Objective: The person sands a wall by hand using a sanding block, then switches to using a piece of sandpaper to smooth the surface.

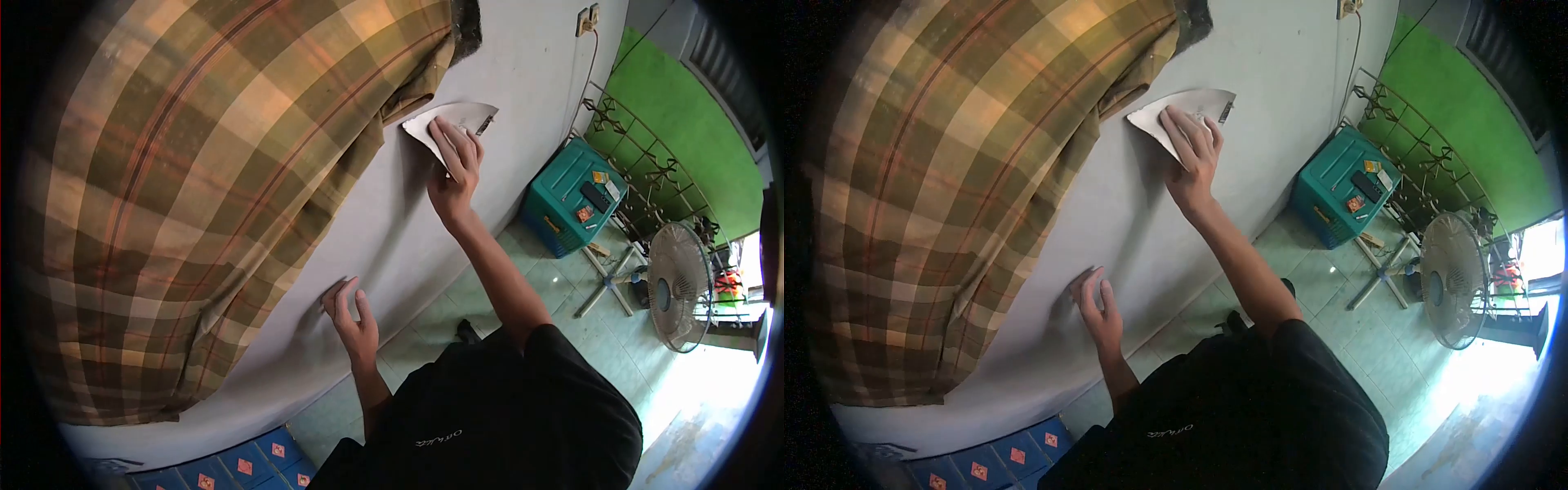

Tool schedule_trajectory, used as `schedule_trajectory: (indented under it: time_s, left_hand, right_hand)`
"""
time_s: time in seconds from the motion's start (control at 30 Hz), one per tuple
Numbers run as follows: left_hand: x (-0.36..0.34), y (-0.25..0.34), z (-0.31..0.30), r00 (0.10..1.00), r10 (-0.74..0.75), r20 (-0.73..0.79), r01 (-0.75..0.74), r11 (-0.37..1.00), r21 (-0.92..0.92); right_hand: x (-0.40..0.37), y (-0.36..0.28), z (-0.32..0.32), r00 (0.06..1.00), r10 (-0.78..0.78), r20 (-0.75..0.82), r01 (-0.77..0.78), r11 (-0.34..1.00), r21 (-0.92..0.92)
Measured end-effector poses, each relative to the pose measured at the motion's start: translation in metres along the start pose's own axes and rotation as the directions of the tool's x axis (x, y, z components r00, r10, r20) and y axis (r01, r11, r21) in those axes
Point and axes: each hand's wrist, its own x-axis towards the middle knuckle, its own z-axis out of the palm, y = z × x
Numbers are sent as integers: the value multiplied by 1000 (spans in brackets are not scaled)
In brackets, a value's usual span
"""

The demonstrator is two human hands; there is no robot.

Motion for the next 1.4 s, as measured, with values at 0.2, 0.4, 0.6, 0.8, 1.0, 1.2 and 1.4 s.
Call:
schedule_trajectory:
  time_s: [0.2,0.4,0.6,0.8,1.0,1.2,1.4]
  left_hand:
    - [7,32,30,995,-97,-36,94,992,-79]
    - [13,64,54,995,-97,-18,97,995,-5]
    - [12,84,74,987,-137,-78,136,991,-15]
    - [13,98,113,901,-300,-312,317,948,4]
    - [16,99,133,882,-379,-280,360,925,-117]
    - [17,105,139,887,-424,-184,404,905,-137]
    - [23,107,149,887,-441,-140,409,888,-209]
  right_hand:
    - [-69,43,-25,966,-40,257,67,993,-98]
    - [17,13,-18,952,-201,231,180,978,108]
    - [-41,59,-36,888,-258,380,233,966,112]
    - [40,18,-17,893,-365,264,324,928,185]
    - [-21,80,-38,859,-325,395,245,939,240]
    - [63,80,-34,941,-219,259,179,969,170]
    - [13,125,-42,919,-238,313,209,970,125]
